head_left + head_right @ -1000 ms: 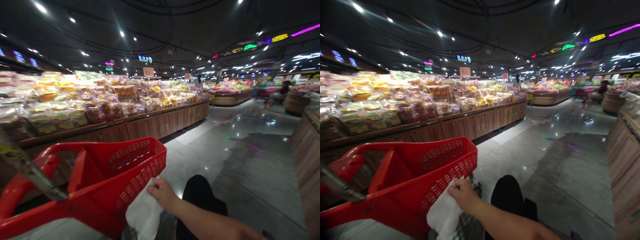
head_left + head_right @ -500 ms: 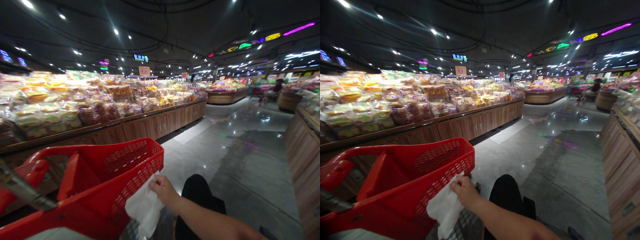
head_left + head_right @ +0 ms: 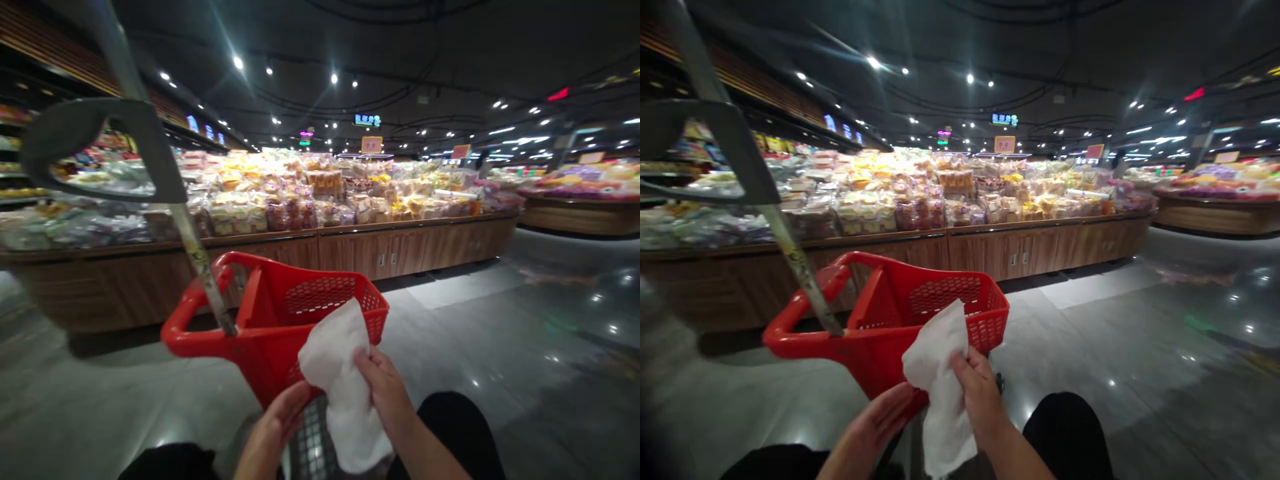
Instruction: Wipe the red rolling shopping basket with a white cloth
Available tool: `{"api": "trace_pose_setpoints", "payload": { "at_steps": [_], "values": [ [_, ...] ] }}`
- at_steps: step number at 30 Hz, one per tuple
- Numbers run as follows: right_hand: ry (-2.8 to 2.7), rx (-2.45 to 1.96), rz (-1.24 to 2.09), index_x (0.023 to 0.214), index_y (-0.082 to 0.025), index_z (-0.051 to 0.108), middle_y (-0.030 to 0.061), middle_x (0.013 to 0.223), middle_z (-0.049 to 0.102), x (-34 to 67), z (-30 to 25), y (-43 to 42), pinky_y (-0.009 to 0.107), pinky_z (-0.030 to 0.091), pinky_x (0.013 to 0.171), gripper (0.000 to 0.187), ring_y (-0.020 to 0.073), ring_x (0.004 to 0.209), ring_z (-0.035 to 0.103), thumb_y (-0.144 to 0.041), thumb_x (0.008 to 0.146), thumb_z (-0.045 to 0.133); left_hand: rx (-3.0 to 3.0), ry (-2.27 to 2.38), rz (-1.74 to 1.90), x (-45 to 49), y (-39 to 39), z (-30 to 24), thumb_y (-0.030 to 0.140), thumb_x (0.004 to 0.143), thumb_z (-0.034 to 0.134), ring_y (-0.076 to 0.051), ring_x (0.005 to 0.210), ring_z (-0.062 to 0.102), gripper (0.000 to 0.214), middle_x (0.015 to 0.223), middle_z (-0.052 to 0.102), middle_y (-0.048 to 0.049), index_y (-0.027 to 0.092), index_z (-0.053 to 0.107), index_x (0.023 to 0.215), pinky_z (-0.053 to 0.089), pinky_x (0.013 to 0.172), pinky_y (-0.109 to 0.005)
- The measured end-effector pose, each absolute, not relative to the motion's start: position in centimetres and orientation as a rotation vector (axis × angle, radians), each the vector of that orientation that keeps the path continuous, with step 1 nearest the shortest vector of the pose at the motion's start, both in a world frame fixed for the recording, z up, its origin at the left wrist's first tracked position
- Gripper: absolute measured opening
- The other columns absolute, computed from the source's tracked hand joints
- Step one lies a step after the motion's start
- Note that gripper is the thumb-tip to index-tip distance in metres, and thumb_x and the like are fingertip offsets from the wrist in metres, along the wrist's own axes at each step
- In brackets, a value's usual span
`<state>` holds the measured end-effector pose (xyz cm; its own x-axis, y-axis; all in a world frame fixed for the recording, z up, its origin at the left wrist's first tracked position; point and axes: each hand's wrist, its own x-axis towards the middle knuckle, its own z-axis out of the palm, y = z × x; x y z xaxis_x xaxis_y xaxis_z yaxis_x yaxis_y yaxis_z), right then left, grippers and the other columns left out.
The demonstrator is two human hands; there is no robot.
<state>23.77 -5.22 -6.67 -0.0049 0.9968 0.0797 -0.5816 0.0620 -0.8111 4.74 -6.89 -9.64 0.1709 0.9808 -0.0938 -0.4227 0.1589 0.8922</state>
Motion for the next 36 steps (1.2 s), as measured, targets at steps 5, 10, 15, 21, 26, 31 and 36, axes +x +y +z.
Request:
{"api": "trace_pose_setpoints", "payload": {
  "at_steps": [5, 10, 15, 21, 26, 31, 36],
  "values": [
    [-0.667, -0.631, 1.552, 0.101, -0.014, 0.063, 0.0079, 0.082, 0.071, 23.5, -7.9, -5.7, 0.034, 0.051, 0.068, 0.037, 0.0218, 0.07, 0.066, -0.04, 0.076, 0.068, 0.74, 0.801, 1.103, 7.8, -6.6, -8.9, 0.055, 0.057, 0.074, -0.03, 0.103, 0.059, 0.063, 0.111, 0.065, -0.0113, 0.017, 0.063, 0.106, 0.046, 0.084, -0.037],
    [-0.67, -0.686, 1.584, 0.102, -0.011, 0.063, 0.0107, 0.09, 0.071, 24.5, -11.1, -5.6, 0.036, 0.05, 0.075, 0.034, 0.0237, 0.079, 0.067, -0.034, 0.078, 0.067, 0.574, 0.783, 1.084, 8.3, -5.7, -10.6, 0.041, 0.068, 0.071, -0.022, 0.081, 0.064, 0.042, 0.091, 0.07, -0.0085, 0.014, 0.064, 0.099, 0.046, 0.074, -0.031],
    [-0.76, -0.732, 1.58, 0.098, -0.011, 0.066, 0.0106, 0.087, 0.071, 25.3, -12.1, -5.8, 0.035, 0.05, 0.075, 0.031, 0.023, 0.078, 0.067, -0.035, 0.08, 0.064, 0.595, 0.807, 1.033, 7.9, -5.4, -11.4, 0.039, 0.067, 0.072, -0.018, 0.067, 0.062, 0.034, 0.078, 0.07, -0.0065, 0.013, 0.067, 0.088, 0.045, 0.066, -0.027],
    [-0.825, -0.818, 1.565, 0.093, -0.011, 0.067, 0.0089, 0.081, 0.071, 26.2, -11.8, -5.9, 0.029, 0.049, 0.069, 0.033, 0.0206, 0.073, 0.066, -0.04, 0.077, 0.066, 0.633, 0.83, 1.01, 7.7, -5.8, -11.0, 0.047, 0.065, 0.072, -0.012, 0.048, 0.052, 0.04, 0.053, 0.06, -0.0006, 0.012, 0.067, 0.083, 0.041, 0.053, -0.023],
    [-0.823, -0.924, 1.554, 0.084, -0.011, 0.069, 0.0065, 0.07, 0.069, 26.3, -11.2, -6.0, 0.026, 0.047, 0.061, 0.038, 0.0179, 0.062, 0.063, -0.048, 0.073, 0.068, 0.775, 0.917, 1.051, 8.0, -5.6, -11.3, 0.038, 0.059, 0.077, -0.013, 0.055, 0.055, 0.04, 0.065, 0.065, -0.0033, 0.011, 0.067, 0.086, 0.04, 0.053, -0.023],
    [-1.07, -0.788, 1.584, 0.084, -0.014, 0.071, 0.0041, 0.068, 0.067, 27.7, -10.0, -6.4, 0.028, 0.044, 0.064, 0.031, 0.0163, 0.059, 0.058, -0.035, 0.063, 0.077, 0.953, 0.897, 1.141, 6.6, -5.2, -10.0, 0.035, 0.064, 0.072, -0.016, 0.065, 0.057, 0.029, 0.073, 0.067, -0.0035, 0.016, 0.069, 0.085, 0.043, 0.061, -0.026],
    [-1.499, -0.807, 1.495, 0.061, -0.015, 0.073, 0.0045, 0.067, 0.064, 30.3, -7.7, -6.7, 0.026, 0.037, 0.058, 0.016, 0.0154, 0.06, 0.053, -0.015, 0.067, 0.058, 1.479, 0.747, 0.943, 3.2, -5.6, -7.7, 0.019, 0.067, 0.06, -0.017, 0.066, 0.055, 0.015, 0.069, 0.064, -0.0064, 0.015, 0.071, 0.058, 0.04, 0.062, -0.026]
  ]
}}
